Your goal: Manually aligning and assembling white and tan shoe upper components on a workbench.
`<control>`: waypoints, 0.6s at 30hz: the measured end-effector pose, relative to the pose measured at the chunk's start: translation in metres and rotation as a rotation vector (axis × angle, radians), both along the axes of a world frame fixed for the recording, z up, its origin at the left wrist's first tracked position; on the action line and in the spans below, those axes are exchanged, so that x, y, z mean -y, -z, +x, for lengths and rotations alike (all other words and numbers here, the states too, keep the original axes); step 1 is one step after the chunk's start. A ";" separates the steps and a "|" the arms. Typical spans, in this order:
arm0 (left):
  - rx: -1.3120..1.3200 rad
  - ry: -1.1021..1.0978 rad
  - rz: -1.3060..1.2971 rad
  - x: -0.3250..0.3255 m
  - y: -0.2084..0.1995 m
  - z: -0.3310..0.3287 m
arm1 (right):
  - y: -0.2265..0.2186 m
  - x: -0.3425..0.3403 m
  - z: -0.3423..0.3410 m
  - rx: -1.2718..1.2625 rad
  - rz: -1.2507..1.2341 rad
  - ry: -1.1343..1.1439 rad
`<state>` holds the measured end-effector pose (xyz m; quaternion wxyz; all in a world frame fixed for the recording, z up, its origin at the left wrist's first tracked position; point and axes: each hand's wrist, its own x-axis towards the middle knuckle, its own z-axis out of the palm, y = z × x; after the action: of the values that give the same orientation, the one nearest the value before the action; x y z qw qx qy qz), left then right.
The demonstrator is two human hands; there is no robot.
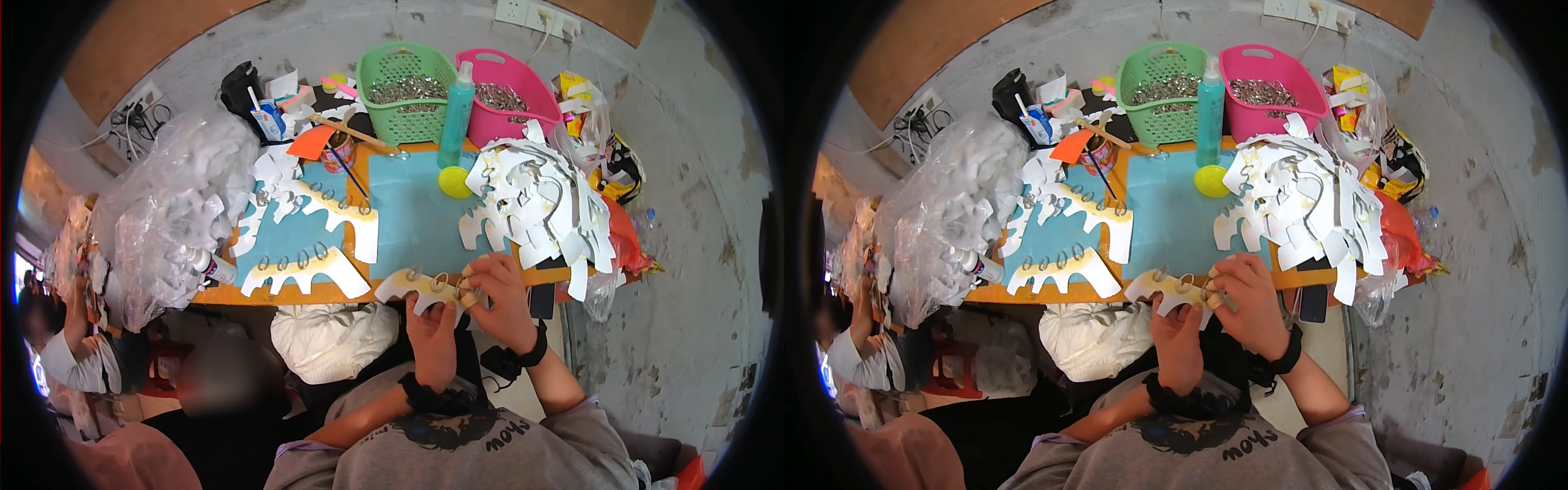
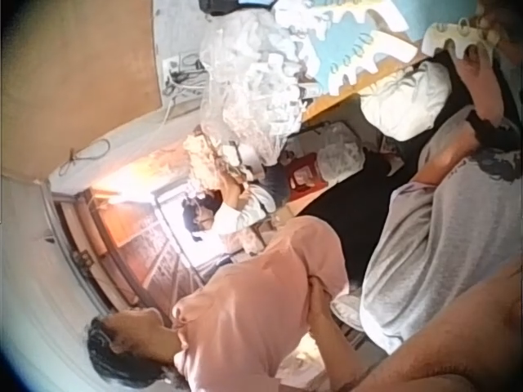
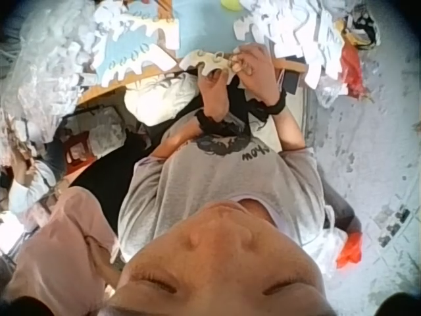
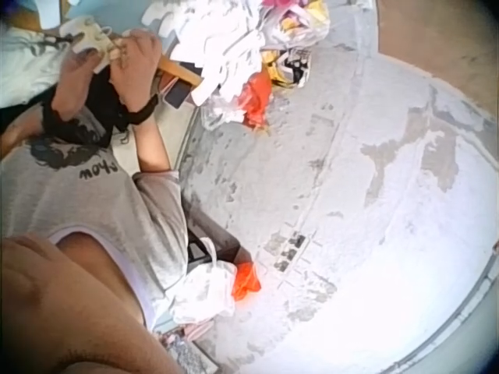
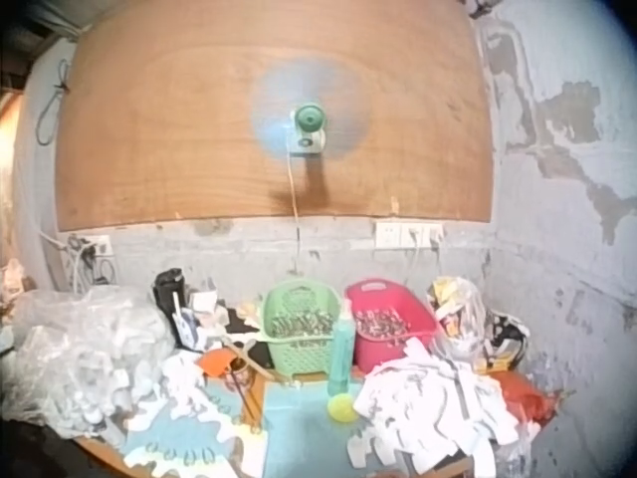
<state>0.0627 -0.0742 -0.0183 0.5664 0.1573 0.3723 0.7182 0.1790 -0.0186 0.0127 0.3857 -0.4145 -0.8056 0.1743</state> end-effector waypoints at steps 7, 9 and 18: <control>-0.059 0.112 0.015 0.010 -0.009 -0.001 | -0.009 -0.037 -0.009 0.365 0.326 -0.133; -0.282 0.357 -0.065 0.019 -0.011 -0.020 | -0.014 -0.053 -0.009 0.555 0.405 -0.255; -1.511 0.128 0.287 -0.058 -0.029 -0.067 | -0.006 -0.049 -0.013 0.340 0.161 -0.283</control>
<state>-0.0040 -0.0165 0.0106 0.1728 0.6982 0.5513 0.4228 0.1658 0.0307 0.0183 0.2479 -0.2890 -0.9203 0.0896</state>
